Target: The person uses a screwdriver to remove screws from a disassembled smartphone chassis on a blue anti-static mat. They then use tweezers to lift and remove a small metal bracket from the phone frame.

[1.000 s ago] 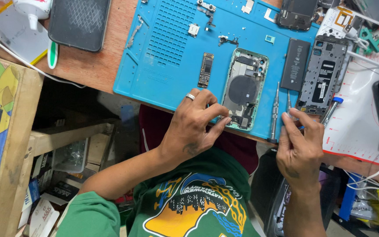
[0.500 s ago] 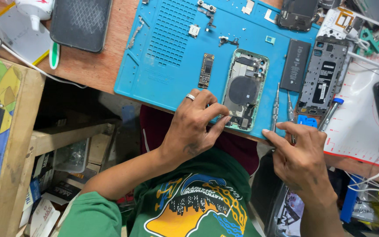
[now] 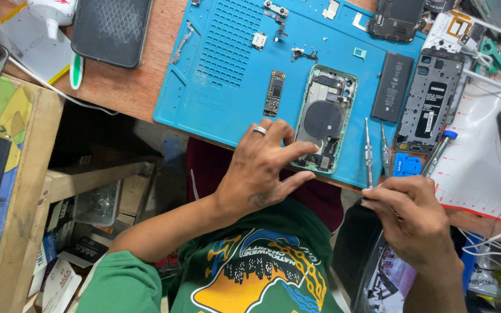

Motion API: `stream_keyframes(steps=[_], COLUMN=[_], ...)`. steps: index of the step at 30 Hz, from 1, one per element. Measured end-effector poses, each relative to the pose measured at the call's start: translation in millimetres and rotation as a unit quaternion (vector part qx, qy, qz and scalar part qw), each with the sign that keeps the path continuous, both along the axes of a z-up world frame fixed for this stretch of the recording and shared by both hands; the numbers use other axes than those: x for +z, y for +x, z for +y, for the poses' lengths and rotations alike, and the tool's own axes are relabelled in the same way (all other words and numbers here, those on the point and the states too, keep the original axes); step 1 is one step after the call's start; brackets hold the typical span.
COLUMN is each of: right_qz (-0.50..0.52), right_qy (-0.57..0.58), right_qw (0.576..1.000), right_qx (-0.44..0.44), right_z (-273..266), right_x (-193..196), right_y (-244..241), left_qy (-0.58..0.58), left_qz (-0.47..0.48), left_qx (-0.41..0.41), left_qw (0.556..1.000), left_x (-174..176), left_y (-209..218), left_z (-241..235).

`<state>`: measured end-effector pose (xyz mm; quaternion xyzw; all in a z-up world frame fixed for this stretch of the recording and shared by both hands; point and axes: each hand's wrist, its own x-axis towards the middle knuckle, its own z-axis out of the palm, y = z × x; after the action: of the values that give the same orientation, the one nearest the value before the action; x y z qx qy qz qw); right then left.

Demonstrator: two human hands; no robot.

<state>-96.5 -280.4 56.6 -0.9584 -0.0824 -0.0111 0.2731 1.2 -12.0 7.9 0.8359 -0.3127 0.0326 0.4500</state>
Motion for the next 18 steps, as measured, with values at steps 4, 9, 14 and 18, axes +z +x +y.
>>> stream_keyframes(steps=[4,9,14,18], right_qz=[0.033,0.096,-0.038,-0.153], right_qy=[0.187,0.425,0.445,0.236], right_qw=[0.982,0.900,0.893,0.955], right_qx=[-0.012,-0.020,-0.050,-0.091], right_z=[-5.6,-13.4,-14.1,-10.5], right_x=[4.3,6.9,-10.4,-34.0], right_y=[-4.8,-3.2,13.3,29.1], left_qy=[0.041,0.028,0.022,0.023], left_qz=[0.013,0.001,0.009,0.000], left_qx=[-0.008,0.000,-0.006,-0.003], left_qw=[0.999,1.000,1.000,1.000], left_x=[0.9,-0.5,-1.7,-0.7], left_y=[1.6,-0.2,-0.4,-0.2], left_z=[-2.6,-3.9,-3.4,-3.5])
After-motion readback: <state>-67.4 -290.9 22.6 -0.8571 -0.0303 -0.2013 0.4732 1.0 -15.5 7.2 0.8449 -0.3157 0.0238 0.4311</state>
